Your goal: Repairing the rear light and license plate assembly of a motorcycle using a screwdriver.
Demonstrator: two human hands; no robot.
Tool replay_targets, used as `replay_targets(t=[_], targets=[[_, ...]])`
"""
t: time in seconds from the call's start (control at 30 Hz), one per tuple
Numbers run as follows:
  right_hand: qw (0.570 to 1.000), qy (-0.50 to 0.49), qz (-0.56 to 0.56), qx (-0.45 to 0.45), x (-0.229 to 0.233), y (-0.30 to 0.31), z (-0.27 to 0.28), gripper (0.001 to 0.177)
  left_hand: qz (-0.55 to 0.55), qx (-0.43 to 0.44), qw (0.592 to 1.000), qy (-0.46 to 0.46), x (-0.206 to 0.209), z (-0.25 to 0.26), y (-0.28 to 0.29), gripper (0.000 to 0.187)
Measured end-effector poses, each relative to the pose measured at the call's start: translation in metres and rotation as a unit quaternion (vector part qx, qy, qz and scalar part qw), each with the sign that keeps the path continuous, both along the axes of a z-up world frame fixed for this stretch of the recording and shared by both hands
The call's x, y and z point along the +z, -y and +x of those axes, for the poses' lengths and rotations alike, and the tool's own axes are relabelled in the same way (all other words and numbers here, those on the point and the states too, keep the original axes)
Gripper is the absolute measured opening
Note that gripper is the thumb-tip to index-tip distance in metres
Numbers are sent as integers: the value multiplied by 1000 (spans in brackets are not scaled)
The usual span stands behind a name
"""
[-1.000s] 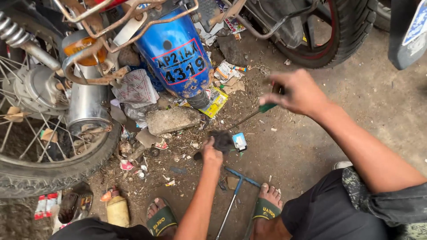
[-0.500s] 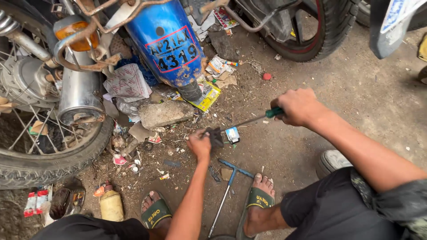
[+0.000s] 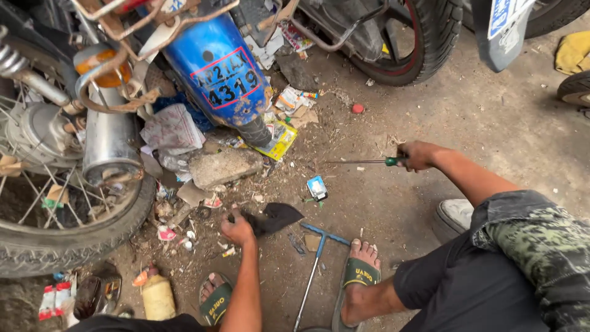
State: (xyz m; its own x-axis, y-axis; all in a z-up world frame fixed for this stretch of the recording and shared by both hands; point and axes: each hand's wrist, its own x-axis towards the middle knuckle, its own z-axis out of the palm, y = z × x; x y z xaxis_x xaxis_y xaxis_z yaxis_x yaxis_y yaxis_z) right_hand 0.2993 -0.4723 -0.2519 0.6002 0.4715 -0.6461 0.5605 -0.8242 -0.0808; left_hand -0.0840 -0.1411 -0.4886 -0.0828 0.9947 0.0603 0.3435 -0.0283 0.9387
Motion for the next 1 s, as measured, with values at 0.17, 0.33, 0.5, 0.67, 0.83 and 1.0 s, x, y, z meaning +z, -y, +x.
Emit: replay_targets(t=[0.17,0.33,0.5,0.67,0.83,1.0], targets=[[989,81,-89,80,-45,0,14,34,5,-56,986,157,-9,3,18,18],[957,183,-132,180,-98,-13,-2,29,-43,-151,986,-63,25,-7,49,12],[975,155,-160,-2,-130,-18,-133,22,-90,-184,937,-282,31,-21,69,26],[971,236,50,2,-319,-48,-163,39,-79,-262,924,-268,-44,-37,74,16],[970,59,209,-114,-256,-103,-238,70,-47,-284,925,-248,6,-28,88,8],[976,22,199,-83,-257,-99,-228,59,-61,-314,923,-214,18,-21,99,5]])
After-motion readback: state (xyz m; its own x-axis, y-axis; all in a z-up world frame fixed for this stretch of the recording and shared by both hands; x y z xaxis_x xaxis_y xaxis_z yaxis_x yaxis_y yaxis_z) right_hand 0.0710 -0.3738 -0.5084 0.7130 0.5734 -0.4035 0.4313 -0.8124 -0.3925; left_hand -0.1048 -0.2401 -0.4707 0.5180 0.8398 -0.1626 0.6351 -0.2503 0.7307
